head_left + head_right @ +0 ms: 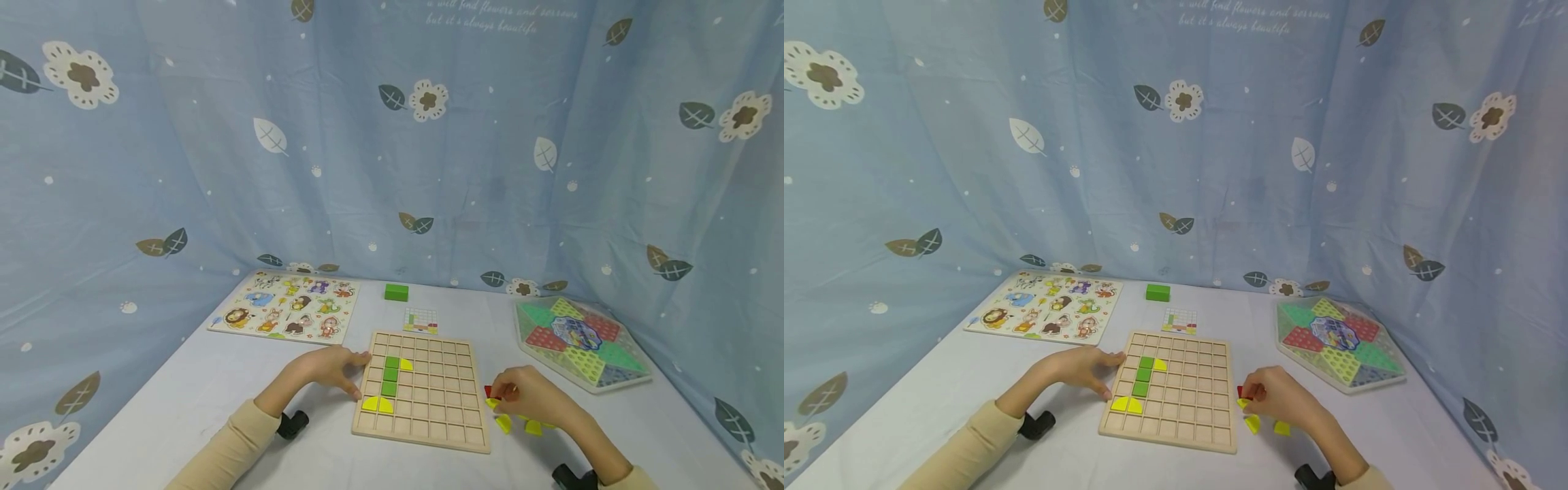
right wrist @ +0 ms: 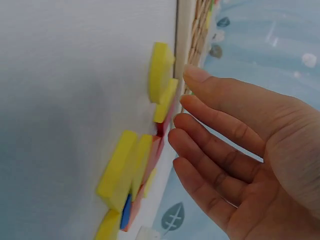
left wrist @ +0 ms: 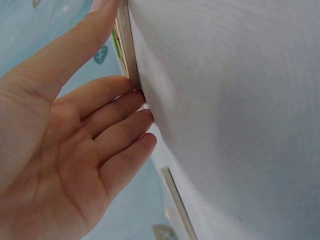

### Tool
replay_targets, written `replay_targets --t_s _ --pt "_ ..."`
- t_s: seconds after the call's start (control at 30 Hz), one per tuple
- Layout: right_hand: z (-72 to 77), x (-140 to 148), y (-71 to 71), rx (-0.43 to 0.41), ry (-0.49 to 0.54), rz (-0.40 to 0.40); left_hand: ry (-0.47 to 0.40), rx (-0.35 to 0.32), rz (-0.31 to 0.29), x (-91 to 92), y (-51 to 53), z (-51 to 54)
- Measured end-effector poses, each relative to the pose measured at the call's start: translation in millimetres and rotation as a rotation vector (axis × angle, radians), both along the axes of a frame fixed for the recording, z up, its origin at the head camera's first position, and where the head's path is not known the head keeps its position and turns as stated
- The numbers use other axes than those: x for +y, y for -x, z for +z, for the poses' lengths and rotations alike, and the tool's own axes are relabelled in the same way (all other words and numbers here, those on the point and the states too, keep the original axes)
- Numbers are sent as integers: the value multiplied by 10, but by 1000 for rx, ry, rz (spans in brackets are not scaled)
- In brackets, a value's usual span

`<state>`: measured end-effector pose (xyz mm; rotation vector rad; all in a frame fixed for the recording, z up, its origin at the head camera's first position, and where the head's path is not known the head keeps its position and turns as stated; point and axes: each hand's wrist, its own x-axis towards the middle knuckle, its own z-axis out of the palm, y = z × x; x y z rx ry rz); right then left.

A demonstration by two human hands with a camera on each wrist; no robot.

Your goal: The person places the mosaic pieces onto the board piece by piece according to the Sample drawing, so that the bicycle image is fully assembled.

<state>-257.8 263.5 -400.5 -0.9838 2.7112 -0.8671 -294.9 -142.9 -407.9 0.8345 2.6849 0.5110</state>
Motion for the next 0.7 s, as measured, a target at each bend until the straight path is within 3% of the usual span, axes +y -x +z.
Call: replay_targets --t_s 0.17,0.37,0.7 --pt "-37 9 9 -24 1 -1 3 7 -4 0 1 1" --pt "-105 -5 38 14 1 4 1 8 -8 4 -6 11" --pt "-122 -41 -3 -17 -16 -49 4 7 -17 2 -7 15"
